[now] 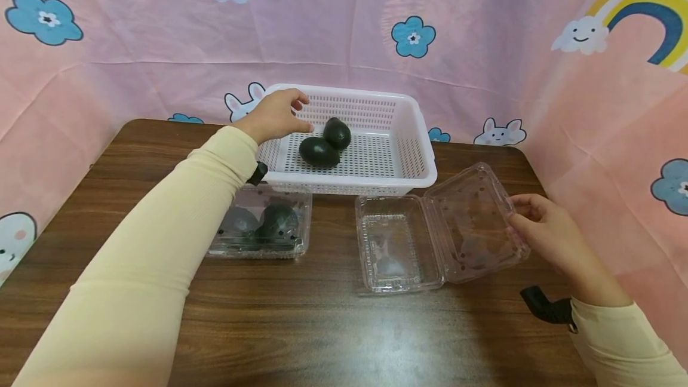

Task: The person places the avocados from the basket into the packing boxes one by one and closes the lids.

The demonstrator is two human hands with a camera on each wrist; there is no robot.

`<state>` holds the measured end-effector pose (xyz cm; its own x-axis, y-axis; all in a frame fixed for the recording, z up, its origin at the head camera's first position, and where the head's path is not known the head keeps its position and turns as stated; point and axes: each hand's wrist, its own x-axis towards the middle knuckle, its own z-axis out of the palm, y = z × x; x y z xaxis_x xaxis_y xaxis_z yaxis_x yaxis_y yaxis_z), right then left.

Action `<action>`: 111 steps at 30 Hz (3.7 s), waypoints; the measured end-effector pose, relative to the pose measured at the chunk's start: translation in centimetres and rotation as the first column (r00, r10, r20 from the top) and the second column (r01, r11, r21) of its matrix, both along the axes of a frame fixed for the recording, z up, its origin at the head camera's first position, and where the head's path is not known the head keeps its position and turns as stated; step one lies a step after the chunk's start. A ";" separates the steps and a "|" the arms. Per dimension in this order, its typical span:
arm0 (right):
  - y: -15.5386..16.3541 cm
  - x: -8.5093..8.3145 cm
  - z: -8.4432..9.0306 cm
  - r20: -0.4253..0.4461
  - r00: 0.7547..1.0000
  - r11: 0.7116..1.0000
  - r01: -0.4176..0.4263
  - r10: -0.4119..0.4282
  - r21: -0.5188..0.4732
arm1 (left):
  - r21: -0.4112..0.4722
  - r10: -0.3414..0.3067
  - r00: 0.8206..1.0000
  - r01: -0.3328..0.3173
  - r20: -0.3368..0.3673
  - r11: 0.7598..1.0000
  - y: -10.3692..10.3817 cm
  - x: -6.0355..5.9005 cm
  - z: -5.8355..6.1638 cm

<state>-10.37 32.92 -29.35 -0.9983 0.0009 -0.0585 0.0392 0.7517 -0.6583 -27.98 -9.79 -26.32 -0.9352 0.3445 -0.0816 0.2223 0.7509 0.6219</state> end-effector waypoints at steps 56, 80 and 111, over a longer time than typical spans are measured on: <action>0.0 0.0 -0.8 -0.004 0.999 0.999 0.040 -0.040 -0.009 | 0.196 0.026 0.998 -0.037 0.056 0.980 0.4 -4.7 -2.5; 1.1 -0.1 -2.0 0.097 0.992 0.978 0.096 -0.079 -0.187 | 0.141 -0.065 0.983 0.040 0.175 0.989 0.4 -6.0 -4.5; 1.6 -0.2 -2.5 0.133 0.987 0.960 0.121 -0.089 -0.252 | 0.105 -0.126 0.930 0.095 0.345 0.990 0.4 -6.8 -6.8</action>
